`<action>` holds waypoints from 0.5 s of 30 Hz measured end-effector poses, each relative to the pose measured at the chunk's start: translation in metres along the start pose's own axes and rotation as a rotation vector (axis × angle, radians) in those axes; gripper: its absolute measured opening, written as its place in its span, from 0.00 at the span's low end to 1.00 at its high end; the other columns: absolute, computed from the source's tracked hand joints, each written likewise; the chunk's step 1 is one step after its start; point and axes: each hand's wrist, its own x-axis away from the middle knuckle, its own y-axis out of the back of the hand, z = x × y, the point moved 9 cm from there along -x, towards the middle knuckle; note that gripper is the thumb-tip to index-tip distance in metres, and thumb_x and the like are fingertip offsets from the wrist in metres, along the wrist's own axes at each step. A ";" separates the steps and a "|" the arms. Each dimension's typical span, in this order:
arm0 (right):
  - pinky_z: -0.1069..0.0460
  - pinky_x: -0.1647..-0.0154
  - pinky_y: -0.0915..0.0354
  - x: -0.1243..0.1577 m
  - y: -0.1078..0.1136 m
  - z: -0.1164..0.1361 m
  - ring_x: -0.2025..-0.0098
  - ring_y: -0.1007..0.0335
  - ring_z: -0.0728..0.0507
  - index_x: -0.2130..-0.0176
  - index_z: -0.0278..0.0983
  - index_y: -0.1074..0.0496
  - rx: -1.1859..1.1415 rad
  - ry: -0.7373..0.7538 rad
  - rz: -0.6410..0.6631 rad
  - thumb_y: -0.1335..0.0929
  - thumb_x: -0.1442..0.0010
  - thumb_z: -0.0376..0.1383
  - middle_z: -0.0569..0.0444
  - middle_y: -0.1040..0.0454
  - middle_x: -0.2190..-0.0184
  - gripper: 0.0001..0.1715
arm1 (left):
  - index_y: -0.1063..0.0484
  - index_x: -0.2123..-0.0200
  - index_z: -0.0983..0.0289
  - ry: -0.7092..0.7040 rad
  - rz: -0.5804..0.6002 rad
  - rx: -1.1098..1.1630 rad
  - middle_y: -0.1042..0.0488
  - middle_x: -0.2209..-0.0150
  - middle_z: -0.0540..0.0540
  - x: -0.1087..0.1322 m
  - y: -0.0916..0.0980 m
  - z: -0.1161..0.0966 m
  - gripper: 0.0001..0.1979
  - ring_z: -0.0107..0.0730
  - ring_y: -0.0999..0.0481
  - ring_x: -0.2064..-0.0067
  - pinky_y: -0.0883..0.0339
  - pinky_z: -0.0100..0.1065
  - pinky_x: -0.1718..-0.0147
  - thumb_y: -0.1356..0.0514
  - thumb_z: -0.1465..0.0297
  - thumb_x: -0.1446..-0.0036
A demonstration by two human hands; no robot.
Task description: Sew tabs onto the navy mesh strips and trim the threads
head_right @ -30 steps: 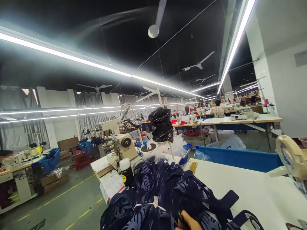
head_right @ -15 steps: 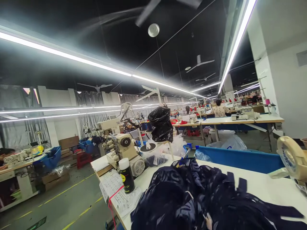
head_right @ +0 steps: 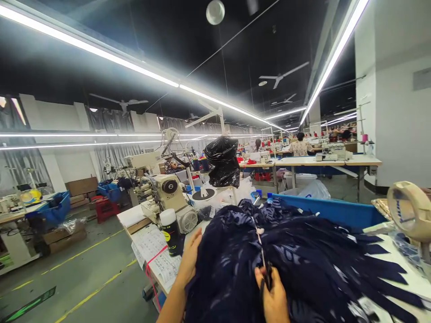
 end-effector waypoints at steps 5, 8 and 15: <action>0.46 0.62 0.38 0.001 -0.057 0.033 0.69 0.35 0.41 0.72 0.39 0.41 -0.131 -0.008 0.097 0.39 0.57 0.62 0.54 0.34 0.75 0.30 | 0.32 0.54 0.62 -0.219 0.043 -0.199 0.34 0.46 0.57 0.035 0.018 -0.042 0.18 0.42 0.40 0.43 0.48 0.44 0.43 0.47 0.62 0.46; 0.47 0.64 0.37 -0.002 -0.057 0.042 0.70 0.33 0.42 0.70 0.38 0.40 -0.148 -0.022 0.176 0.38 0.54 0.59 0.54 0.33 0.75 0.28 | 0.30 0.57 0.59 -0.457 0.212 -0.414 0.33 0.47 0.55 0.071 -0.001 -0.069 0.14 0.41 0.37 0.44 0.44 0.46 0.45 0.48 0.62 0.45; 0.52 0.67 0.38 0.008 0.030 0.096 0.70 0.30 0.46 0.67 0.36 0.37 -0.095 0.063 0.390 0.33 0.50 0.43 0.59 0.34 0.74 0.14 | 0.34 0.53 0.58 -0.921 0.555 -0.597 0.30 0.51 0.54 0.141 -0.062 -0.069 0.14 0.35 0.30 0.49 0.36 0.38 0.49 0.47 0.71 0.44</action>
